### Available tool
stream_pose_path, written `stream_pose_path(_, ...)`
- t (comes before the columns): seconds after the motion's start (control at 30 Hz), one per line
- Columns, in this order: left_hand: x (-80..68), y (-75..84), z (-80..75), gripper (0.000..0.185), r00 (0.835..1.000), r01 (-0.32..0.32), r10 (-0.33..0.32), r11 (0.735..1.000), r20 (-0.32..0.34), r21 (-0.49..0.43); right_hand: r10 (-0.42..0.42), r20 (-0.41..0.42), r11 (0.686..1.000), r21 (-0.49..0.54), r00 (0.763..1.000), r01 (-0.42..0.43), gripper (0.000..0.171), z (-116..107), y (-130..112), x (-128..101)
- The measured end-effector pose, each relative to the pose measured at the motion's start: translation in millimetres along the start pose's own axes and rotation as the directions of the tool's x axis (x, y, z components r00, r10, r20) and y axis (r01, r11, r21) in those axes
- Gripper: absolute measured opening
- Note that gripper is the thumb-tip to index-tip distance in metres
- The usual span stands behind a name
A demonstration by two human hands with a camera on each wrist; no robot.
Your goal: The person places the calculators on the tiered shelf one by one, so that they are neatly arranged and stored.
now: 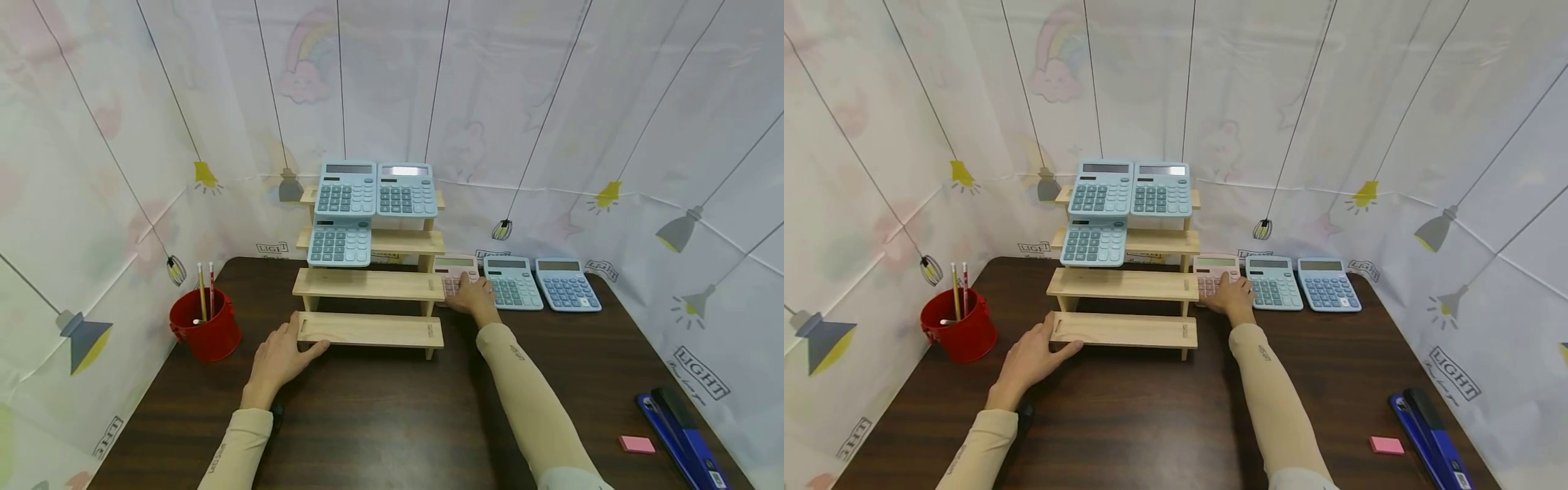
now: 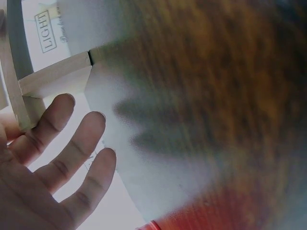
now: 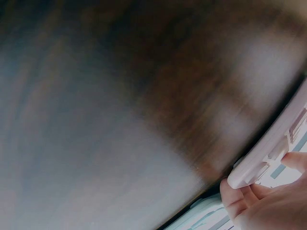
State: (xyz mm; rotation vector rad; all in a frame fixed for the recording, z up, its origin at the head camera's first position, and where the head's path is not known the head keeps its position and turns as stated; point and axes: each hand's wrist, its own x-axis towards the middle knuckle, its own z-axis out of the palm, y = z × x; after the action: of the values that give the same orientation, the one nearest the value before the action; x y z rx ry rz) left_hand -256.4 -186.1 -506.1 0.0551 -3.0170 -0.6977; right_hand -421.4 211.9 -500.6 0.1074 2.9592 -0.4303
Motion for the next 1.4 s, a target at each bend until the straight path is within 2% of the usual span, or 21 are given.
stream_pose_path(0.1, 0.0, 0.8, -0.4, 0.109, 1.0, -0.005, 0.005, 1.0, -0.002, -0.001, -0.001, -0.01, 1.0, 0.002, 1.0, 0.001, 0.094, -0.5, 1.1, -1.0)
stream_pose_path(0.4, -0.6, 2.4, -5.2, 0.109, 1.0, 0.0, 0.0, 1.0, 0.008, 0.001, 0.014, -0.04, 0.999, -0.034, 0.999, -0.015, 0.11, -2.8, -1.5, -8.0)
stream_pose_path(0.6, -1.4, 2.7, -4.9, 0.109, 1.0, -0.009, 0.009, 1.0, 0.018, -0.001, 0.008, -0.042, 0.999, -0.045, 0.999, -0.01, 0.109, -3.4, 1.5, -16.7)
stream_pose_path(0.87, -2.3, 0.1, -1.2, 0.11, 1.0, -0.008, 0.008, 1.0, 0.02, -0.007, -0.002, -0.032, 1.0, 0.003, 0.999, 0.002, 0.109, -4.7, 7.4, -33.9)
stream_pose_path(1.4, -2.9, -0.7, -2.7, 0.113, 0.999, -0.026, 0.026, 1.0, 0.022, -0.003, -0.002, -0.055, 1.0, 0.002, 0.998, 0.002, 0.109, -22.1, 21.3, -64.1)
